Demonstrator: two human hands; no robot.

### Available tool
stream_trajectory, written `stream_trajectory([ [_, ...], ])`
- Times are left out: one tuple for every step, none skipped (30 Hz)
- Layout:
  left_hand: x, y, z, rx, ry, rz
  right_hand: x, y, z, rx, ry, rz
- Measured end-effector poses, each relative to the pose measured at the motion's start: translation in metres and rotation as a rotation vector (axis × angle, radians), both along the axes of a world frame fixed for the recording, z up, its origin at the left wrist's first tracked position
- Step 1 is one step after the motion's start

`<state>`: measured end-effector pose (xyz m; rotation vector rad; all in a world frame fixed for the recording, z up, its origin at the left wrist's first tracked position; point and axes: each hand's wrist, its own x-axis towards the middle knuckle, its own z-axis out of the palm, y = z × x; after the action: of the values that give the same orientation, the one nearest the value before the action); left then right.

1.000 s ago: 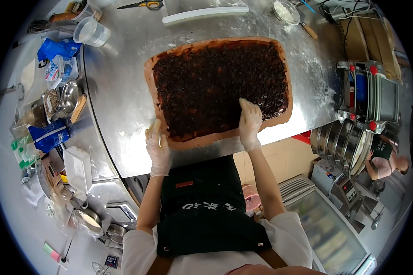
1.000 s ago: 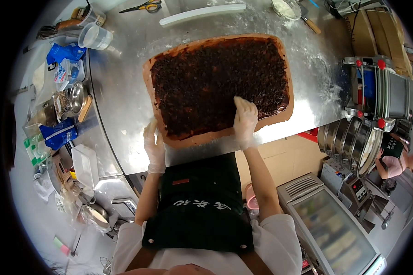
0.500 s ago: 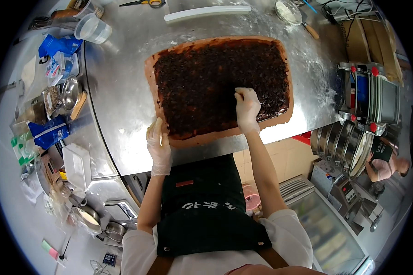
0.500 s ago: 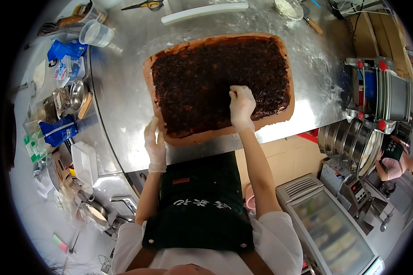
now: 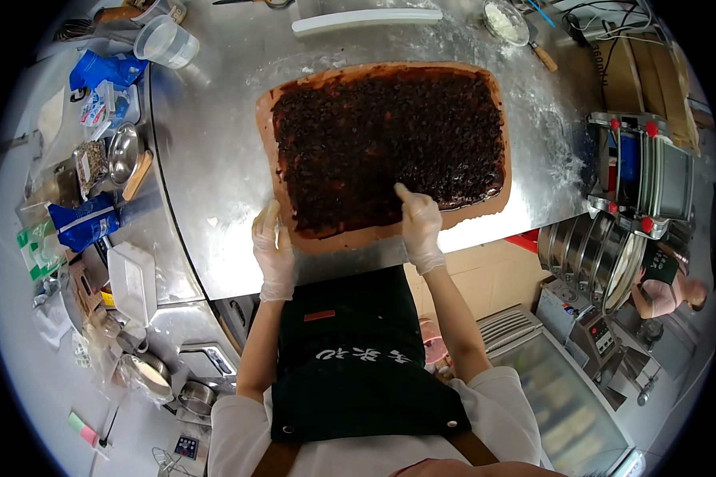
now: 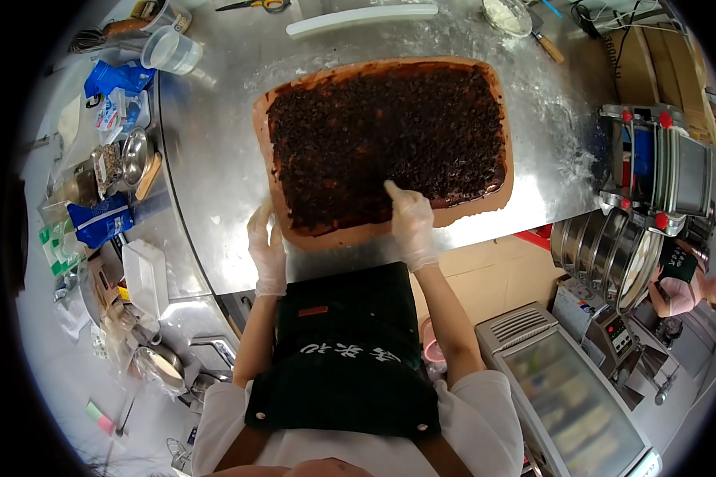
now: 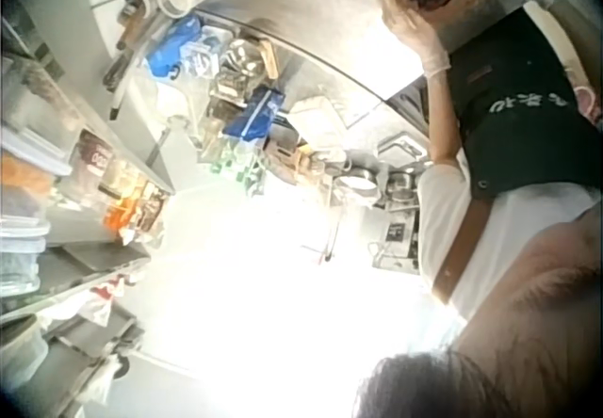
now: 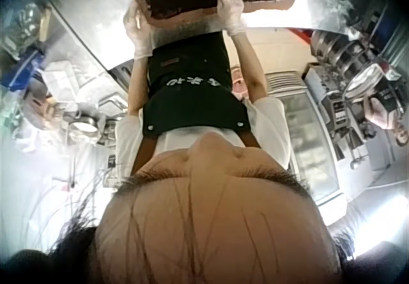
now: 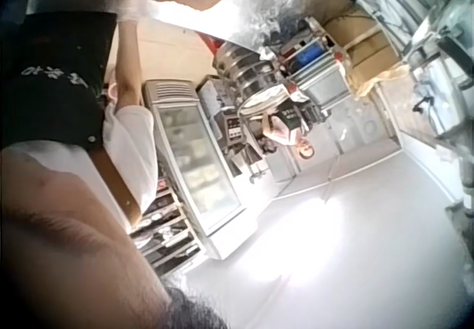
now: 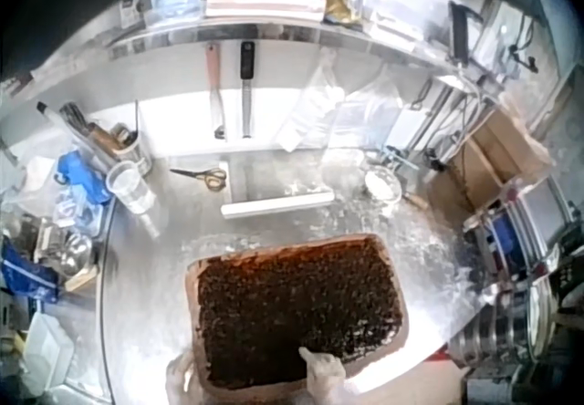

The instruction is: The person sprinkles red beans from a blue bag over a sheet of dough covered in red bean paste, spreads the beans evenly by hand, and then rolls the dough into a long cylinder.

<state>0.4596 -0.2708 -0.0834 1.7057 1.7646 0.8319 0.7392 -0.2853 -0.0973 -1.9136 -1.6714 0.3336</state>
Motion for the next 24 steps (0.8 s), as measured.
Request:
stream_trajectory([
  [0.002, 0.0, 0.001, 0.007, -0.021, -0.001, -0.001, -0.002, -0.003, 0.031, -0.112, 0.143],
  [0.002, 0.0, 0.002, 0.006, -0.021, -0.004, 0.0, -0.006, -0.004, 0.029, -0.112, 0.139],
  [0.002, 0.0, 0.004, 0.016, -0.01, -0.013, 0.001, -0.007, -0.003, 0.024, -0.034, 0.019],
  [0.001, -0.001, 0.005, 0.026, 0.001, -0.022, 0.001, -0.009, -0.003, 0.018, 0.043, -0.101],
  [0.0, -0.001, 0.004, 0.025, 0.003, -0.02, 0.0, -0.01, -0.002, 0.045, 0.031, -0.175],
  [0.0, -0.001, 0.003, 0.021, 0.01, -0.016, 0.0, -0.01, -0.001, 0.044, 0.031, -0.177],
  [0.0, -0.001, 0.002, 0.017, 0.017, -0.011, 0.0, -0.01, -0.001, 0.008, 0.018, -0.087],
  [0.0, -0.003, 0.002, 0.016, 0.016, -0.013, -0.001, -0.011, 0.0, -0.029, 0.006, 0.004],
  [0.003, -0.002, 0.003, 0.014, 0.022, -0.026, -0.006, -0.017, -0.004, -0.076, -0.044, 0.051],
  [0.005, -0.002, 0.003, 0.011, 0.029, -0.038, -0.015, -0.024, -0.001, -0.06, -0.046, 0.109],
  [0.006, -0.003, 0.004, 0.011, 0.028, -0.039, -0.024, -0.029, 0.0, -0.073, -0.044, 0.164],
  [0.008, -0.003, 0.004, 0.011, 0.033, -0.044, -0.03, -0.032, 0.001, -0.084, -0.043, 0.217],
  [0.01, -0.003, 0.004, 0.011, 0.039, -0.05, -0.032, -0.034, 0.0, -0.083, -0.046, 0.213],
  [0.01, -0.004, 0.004, 0.013, 0.035, -0.054, -0.033, -0.037, -0.004, -0.043, -0.026, 0.245],
  [0.008, -0.005, 0.005, 0.014, 0.037, -0.058, -0.032, -0.039, -0.008, -0.003, -0.008, 0.276],
  [0.008, -0.006, 0.005, 0.014, 0.039, -0.061, -0.021, -0.035, -0.014, -0.195, 0.116, 0.171],
  [0.009, -0.006, 0.004, 0.012, 0.02, -0.048, -0.009, -0.035, -0.017, -0.099, -0.003, 0.113],
  [0.007, -0.006, 0.002, 0.012, 0.023, -0.047, -0.002, -0.031, -0.014, -0.003, -0.116, 0.061],
  [0.008, -0.006, 0.001, 0.018, 0.018, -0.047, 0.011, -0.029, -0.016, -0.068, -0.192, 0.075],
  [0.009, -0.006, 0.0, 0.024, 0.014, -0.046, 0.025, -0.029, -0.016, -0.134, -0.268, 0.09],
  [0.012, -0.005, 0.001, 0.024, 0.013, -0.048, 0.037, -0.03, -0.014, -0.105, -0.283, 0.053],
  [0.013, -0.005, 0.002, 0.034, 0.008, -0.046, 0.043, -0.03, -0.005, -0.038, -0.196, -0.012],
  [0.015, -0.006, 0.002, 0.044, 0.003, -0.044, 0.048, -0.032, -0.001, -0.016, -0.188, -0.04],
  [0.018, -0.006, 0.002, 0.043, 0.001, -0.046, 0.053, -0.036, 0.003, 0.006, -0.184, -0.075],
])
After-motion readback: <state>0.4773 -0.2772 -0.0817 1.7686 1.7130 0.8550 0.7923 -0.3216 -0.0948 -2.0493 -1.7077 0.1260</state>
